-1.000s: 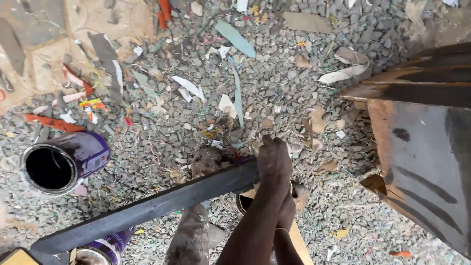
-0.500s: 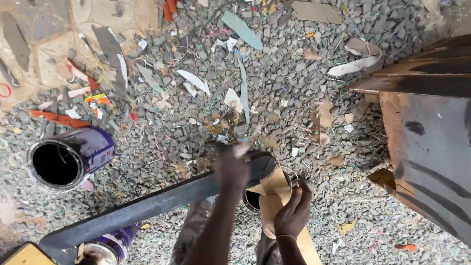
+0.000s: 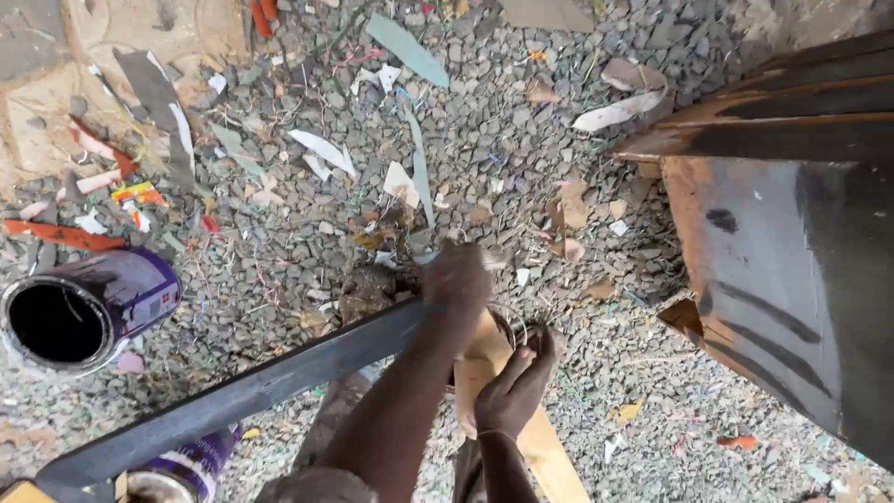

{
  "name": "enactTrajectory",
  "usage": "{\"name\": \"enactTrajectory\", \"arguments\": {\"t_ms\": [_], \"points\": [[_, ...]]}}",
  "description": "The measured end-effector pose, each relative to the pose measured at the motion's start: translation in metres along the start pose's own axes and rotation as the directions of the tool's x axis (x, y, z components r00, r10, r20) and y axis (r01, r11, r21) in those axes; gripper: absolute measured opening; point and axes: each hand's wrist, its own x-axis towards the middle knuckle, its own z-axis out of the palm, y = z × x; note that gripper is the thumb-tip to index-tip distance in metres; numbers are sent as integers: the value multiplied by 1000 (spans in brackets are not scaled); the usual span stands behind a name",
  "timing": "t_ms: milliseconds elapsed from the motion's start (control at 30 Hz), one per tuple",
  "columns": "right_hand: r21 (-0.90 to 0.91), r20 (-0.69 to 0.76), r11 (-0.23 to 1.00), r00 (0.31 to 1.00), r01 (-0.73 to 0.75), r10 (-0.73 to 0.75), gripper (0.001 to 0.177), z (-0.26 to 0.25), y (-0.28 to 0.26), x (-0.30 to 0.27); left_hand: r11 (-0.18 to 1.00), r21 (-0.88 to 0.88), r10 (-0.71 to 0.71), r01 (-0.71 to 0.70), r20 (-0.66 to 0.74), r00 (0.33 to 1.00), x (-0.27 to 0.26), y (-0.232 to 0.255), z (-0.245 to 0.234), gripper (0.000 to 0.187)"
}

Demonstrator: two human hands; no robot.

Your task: Applying black stain to a wooden frame using a rag

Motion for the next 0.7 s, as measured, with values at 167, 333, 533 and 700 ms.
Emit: {"name": "enactTrajectory", "arguments": {"t_ms": [167,333,533,700], "points": [[40,-19,997,998,60,-59,57,6,-3,5,659,-645,-418,386,113,901,-10,-98,7,34],[27,-1,996,997,80,-80,61,7,-5,6,969,-245,0,-5,-20,1000,26,-5,5,30],[8,-9,998,998,67,-67,64,8,-4,7,957,250,105,-144,162,981,7,33,-7,47],[30,-3,996,996,89,-89,65,5,-5,8,722,-576,-481,384,-19,876,-36,-83,-4,32]]}}
